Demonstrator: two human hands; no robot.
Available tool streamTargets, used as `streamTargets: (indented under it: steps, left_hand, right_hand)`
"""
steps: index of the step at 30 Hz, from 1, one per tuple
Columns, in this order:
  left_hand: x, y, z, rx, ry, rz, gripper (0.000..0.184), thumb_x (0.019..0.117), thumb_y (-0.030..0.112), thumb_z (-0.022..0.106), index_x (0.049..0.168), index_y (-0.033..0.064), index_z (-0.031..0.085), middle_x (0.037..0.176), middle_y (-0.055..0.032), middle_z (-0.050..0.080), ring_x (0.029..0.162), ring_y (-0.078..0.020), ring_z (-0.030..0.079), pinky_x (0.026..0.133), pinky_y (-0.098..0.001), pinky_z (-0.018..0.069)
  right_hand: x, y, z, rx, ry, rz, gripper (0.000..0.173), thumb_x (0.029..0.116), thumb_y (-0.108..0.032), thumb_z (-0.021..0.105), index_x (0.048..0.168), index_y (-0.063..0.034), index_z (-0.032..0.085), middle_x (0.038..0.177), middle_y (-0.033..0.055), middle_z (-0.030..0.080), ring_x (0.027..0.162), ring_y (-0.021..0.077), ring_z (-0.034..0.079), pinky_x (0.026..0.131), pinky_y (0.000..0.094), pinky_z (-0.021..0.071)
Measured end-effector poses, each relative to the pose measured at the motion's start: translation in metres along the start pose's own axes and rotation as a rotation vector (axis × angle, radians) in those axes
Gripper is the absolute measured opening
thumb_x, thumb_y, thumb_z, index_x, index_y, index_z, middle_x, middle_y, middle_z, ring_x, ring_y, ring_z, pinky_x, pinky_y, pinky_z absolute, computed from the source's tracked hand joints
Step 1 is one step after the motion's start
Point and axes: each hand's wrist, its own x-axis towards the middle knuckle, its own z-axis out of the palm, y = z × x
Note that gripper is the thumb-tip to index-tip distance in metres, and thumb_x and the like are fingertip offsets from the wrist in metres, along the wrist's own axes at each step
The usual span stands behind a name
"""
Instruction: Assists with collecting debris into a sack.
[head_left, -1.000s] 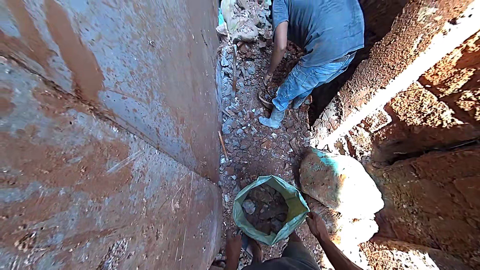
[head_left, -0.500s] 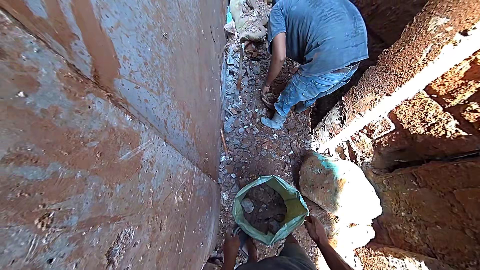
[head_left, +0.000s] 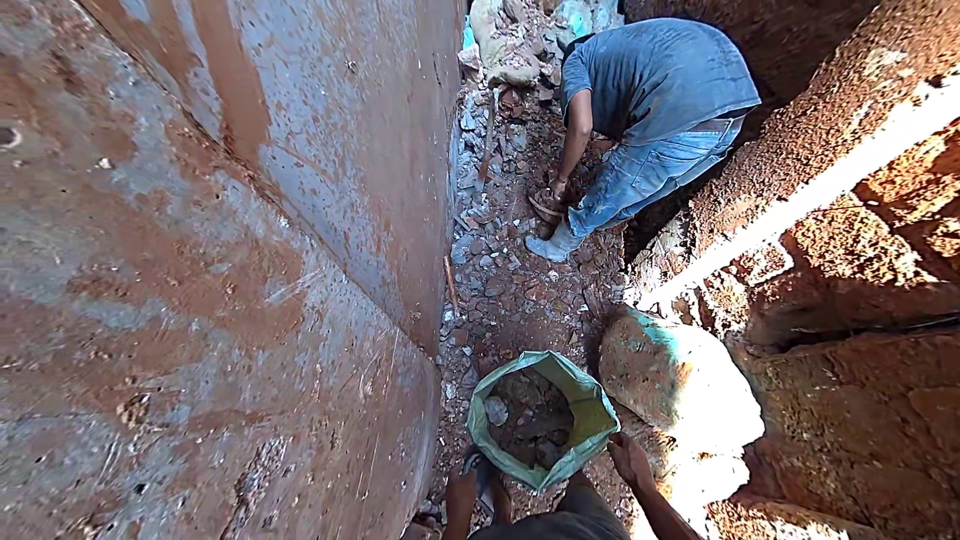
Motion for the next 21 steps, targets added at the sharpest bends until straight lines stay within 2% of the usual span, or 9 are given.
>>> streamTargets:
  steps: [4, 7, 21]
  left_hand:
    - [-0.007, 0.015, 0.007, -0.038, 0.0, 0.015, 0.05, 0.1048, 0.012, 0.057, 0.149, -0.0041, 0.04, 0.124, -0.0315, 0.063, 0.099, -0.0381, 0.07, 0.086, -0.0501, 0.0569]
    - [-0.01, 0.022, 0.01, -0.03, -0.004, 0.013, 0.049, 0.105, 0.012, 0.056, 0.148, -0.0043, 0.041, 0.124, -0.0311, 0.064, 0.101, -0.0384, 0.069, 0.088, -0.0504, 0.0558]
    - [-0.01, 0.017, 0.011, -0.037, -0.033, 0.057, 0.047, 0.1051, 0.011, 0.055, 0.147, -0.0053, 0.041, 0.122, -0.0318, 0.063, 0.097, -0.0377, 0.068, 0.085, -0.0502, 0.0561]
  right_hand:
    - [-0.001, -0.003, 0.001, -0.004, 0.022, 0.017, 0.032, 0.1043, -0.018, 0.055, 0.131, -0.0029, 0.066, 0.127, 0.023, 0.068, 0.123, 0.0395, 0.063, 0.105, 0.0579, 0.0467]
    - [-0.004, -0.005, 0.0, 0.008, 0.02, 0.025, 0.032, 0.1043, -0.018, 0.055, 0.131, -0.0022, 0.065, 0.128, 0.0236, 0.068, 0.123, 0.0394, 0.063, 0.105, 0.0577, 0.0466]
    - [-0.006, 0.003, -0.004, 0.007, 0.024, 0.026, 0.033, 0.1048, -0.017, 0.054, 0.132, -0.0021, 0.065, 0.13, 0.0227, 0.067, 0.126, 0.0383, 0.061, 0.108, 0.0564, 0.0449]
